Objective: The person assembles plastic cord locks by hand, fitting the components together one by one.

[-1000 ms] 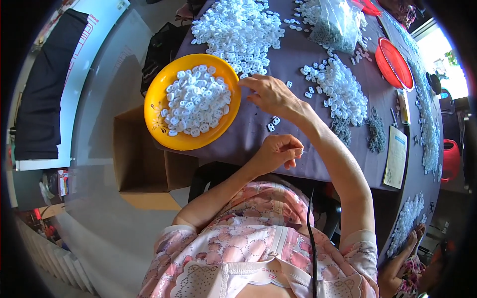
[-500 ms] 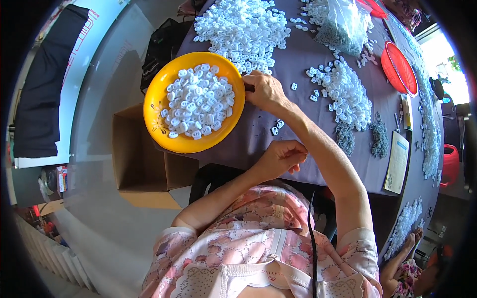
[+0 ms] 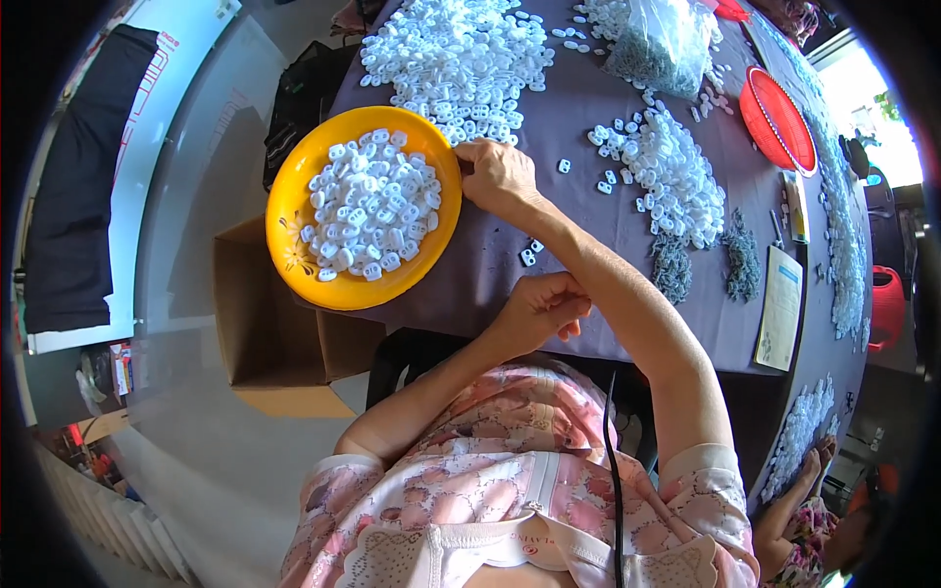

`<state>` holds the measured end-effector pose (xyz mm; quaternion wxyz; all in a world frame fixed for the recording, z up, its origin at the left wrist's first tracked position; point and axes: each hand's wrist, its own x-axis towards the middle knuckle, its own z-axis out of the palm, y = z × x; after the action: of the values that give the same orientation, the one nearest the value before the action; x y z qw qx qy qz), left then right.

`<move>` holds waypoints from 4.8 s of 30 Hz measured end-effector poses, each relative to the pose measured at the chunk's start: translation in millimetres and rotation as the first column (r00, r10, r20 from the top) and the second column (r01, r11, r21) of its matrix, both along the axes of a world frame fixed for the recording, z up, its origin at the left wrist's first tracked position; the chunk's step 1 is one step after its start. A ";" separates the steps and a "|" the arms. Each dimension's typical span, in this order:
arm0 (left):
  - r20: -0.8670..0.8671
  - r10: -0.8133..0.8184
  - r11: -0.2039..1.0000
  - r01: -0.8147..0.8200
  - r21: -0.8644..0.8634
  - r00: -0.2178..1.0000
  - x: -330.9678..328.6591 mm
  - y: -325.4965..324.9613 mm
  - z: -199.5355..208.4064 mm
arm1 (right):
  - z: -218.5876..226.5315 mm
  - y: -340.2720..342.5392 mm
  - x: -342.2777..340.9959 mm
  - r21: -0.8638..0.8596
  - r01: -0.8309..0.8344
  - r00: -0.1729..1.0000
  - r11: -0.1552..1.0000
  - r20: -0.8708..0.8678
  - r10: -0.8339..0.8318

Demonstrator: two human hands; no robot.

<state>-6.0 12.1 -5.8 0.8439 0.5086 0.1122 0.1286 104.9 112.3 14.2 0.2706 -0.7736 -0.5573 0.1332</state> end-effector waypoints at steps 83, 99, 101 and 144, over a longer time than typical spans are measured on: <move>-0.158 0.311 0.943 -0.282 0.178 0.937 11.7 -8.0 15.3 | -4.4 -212.4 1.7 0.221 0.526 0.530 0.821 -0.841 -0.113; -0.178 0.306 0.943 -0.273 0.189 0.935 14.4 -7.2 16.8 | -2.8 -208.8 -1.8 0.215 0.521 0.578 0.826 -0.801 -0.156; -0.174 0.290 0.953 -0.268 0.140 0.941 14.5 -6.3 16.9 | -5.2 -209.0 -2.1 0.222 0.512 0.571 0.829 -0.810 -0.136; -0.145 0.296 0.786 -0.154 0.598 0.944 13.4 -10.4 13.4 | -2.0 -222.9 6.0 0.343 0.255 0.941 0.904 -0.304 -0.151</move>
<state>7.4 1.7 7.6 0.6084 0.7351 0.2251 0.1970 110.9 -110.6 12.2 0.5001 -0.7358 -0.4459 0.0985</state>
